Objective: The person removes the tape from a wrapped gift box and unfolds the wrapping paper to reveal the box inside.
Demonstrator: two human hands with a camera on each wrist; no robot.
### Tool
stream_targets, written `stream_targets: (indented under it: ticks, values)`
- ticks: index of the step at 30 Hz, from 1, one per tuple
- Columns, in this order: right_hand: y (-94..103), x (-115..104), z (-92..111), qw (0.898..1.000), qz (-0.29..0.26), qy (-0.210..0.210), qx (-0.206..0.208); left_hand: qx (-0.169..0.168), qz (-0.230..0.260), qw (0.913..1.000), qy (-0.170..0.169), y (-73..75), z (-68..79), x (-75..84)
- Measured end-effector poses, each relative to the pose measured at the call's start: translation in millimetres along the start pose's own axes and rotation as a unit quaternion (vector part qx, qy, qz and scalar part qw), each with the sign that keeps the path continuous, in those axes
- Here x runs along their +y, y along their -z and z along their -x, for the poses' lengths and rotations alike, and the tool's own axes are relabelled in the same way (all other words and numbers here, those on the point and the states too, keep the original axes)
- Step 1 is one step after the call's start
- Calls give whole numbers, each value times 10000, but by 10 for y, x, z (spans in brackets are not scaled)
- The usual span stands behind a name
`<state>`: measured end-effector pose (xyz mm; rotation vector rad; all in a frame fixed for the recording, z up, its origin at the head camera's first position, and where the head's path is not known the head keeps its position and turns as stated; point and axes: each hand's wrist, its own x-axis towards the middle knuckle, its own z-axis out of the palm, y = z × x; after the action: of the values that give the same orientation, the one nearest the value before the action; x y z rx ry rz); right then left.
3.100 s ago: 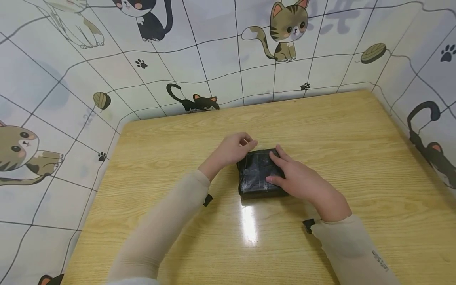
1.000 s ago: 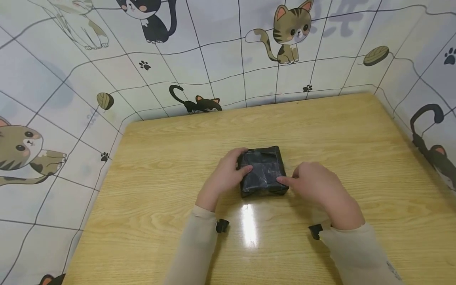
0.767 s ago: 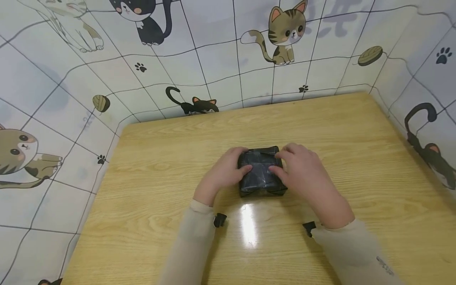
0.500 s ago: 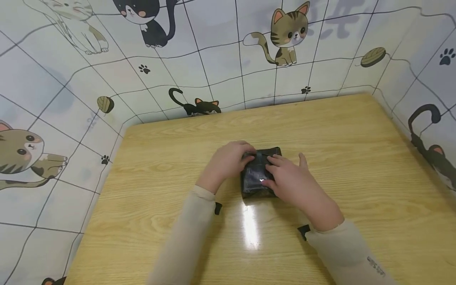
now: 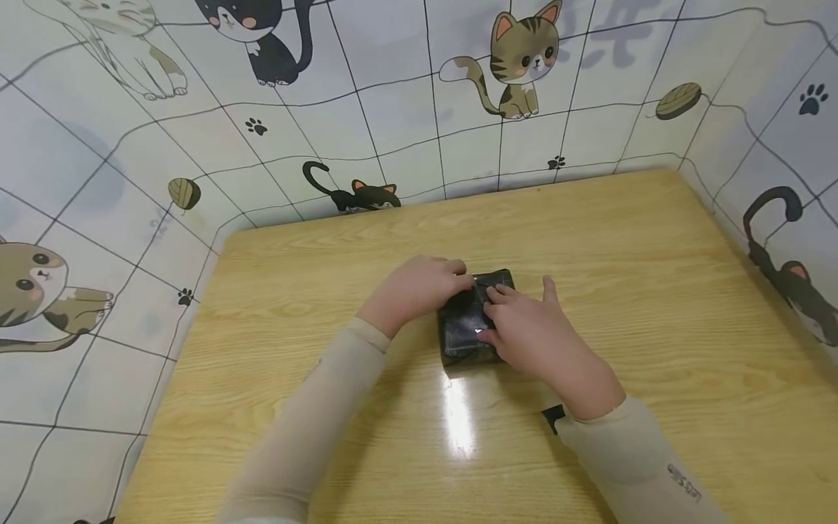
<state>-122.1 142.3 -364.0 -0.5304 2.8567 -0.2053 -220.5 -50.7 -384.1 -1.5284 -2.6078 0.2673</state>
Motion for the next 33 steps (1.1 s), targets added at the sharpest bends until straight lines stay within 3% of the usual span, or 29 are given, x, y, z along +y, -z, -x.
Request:
stream_targets:
  ticks: [11,18,25,33]
  values:
    - [27,-7,-11,10000,45,1,-21,-74,454,9989,-134,9,-55,-77]
    - [20,-8,-21,9999,36,-1,-124,107,1121,9936,-22,-90,-7,-158]
    - [3,-11,-33,9998,105,-19,-184,565,599,9953,-517,-171,66,-199]
    - [7,-9,-31,9999,51,-13,-128,579,697,9931,-745,-132,9,-242]
